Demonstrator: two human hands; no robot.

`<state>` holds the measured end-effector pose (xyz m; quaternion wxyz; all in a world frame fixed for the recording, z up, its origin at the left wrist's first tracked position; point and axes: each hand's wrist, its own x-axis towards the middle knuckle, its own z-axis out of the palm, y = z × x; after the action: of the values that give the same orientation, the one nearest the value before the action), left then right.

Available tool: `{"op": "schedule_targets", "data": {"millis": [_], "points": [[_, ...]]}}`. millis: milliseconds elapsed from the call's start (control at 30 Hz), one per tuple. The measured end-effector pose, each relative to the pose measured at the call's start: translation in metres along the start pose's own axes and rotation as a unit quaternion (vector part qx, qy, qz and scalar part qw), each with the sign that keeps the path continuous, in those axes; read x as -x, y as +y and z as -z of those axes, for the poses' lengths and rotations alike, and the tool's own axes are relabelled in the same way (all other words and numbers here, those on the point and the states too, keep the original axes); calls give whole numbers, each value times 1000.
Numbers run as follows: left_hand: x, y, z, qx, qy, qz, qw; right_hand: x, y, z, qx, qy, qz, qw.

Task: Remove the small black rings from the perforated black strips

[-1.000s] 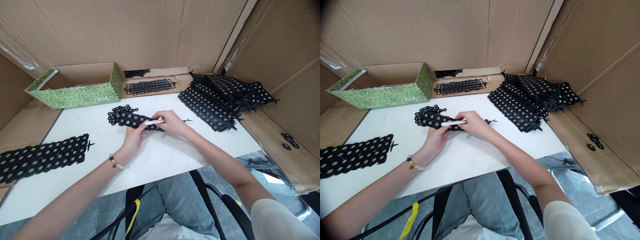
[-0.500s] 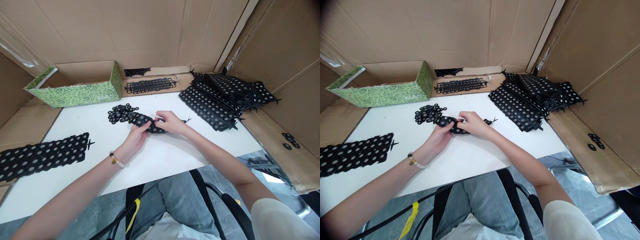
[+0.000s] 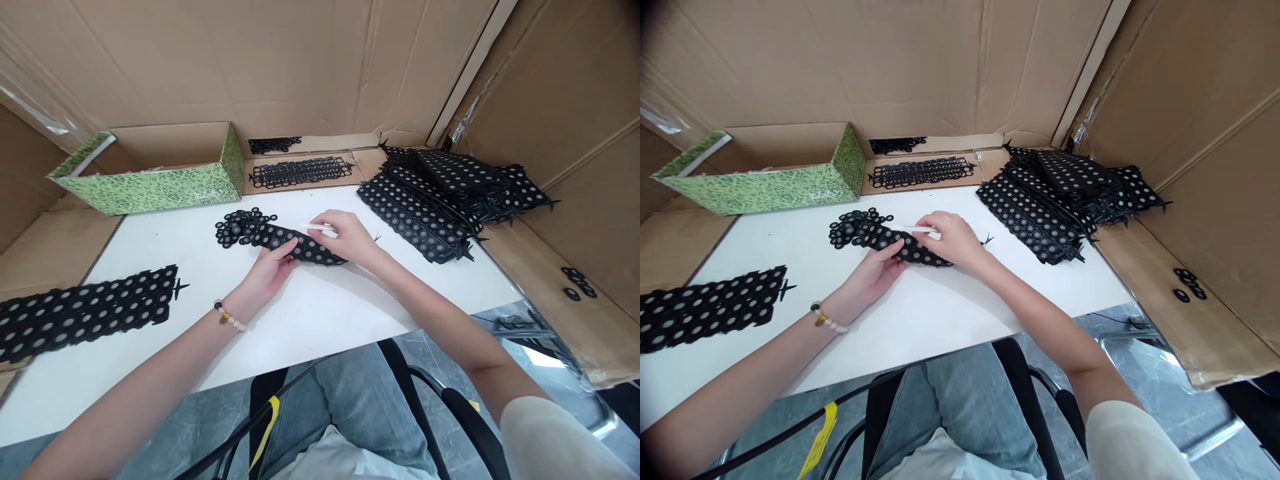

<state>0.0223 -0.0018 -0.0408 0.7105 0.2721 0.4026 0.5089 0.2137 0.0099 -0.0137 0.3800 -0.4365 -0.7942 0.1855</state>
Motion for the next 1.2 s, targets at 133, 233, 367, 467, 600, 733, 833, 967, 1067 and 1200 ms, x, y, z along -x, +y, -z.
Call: {"op": "schedule_targets", "data": {"millis": [133, 233, 367, 467, 600, 733, 833, 967, 1067, 1200], "points": [[2, 1, -3, 25, 44, 18, 999, -2, 3, 7, 4, 34, -15, 999], [3, 1, -4, 21, 36, 0, 999, -1, 2, 6, -2, -28, -20, 999], [2, 0, -3, 19, 45, -4, 999, -2, 0, 6, -76, 29, -21, 996], [2, 1, -2, 23, 36, 5, 999, -5, -1, 9, -230, 89, -86, 965], [3, 0, -1, -1, 7, 0, 1000, -3, -8, 9, -308, 54, -144, 939], [5, 0, -1, -21, 4, -4, 1000, 2, -19, 1, -294, 42, -144, 944], [6, 1, -1, -20, 12, -5, 1000, 3, -23, -4, -252, 33, -145, 956], [6, 3, -2, -17, 26, -6, 1000, 4, -20, -9, -227, 30, -151, 962], [7, 3, -3, -8, 29, -9, 1000, 5, -17, -11, -232, 40, -155, 959], [7, 3, -3, -15, 29, -11, 999, 5, -16, -11, -221, 38, -153, 962]]}}
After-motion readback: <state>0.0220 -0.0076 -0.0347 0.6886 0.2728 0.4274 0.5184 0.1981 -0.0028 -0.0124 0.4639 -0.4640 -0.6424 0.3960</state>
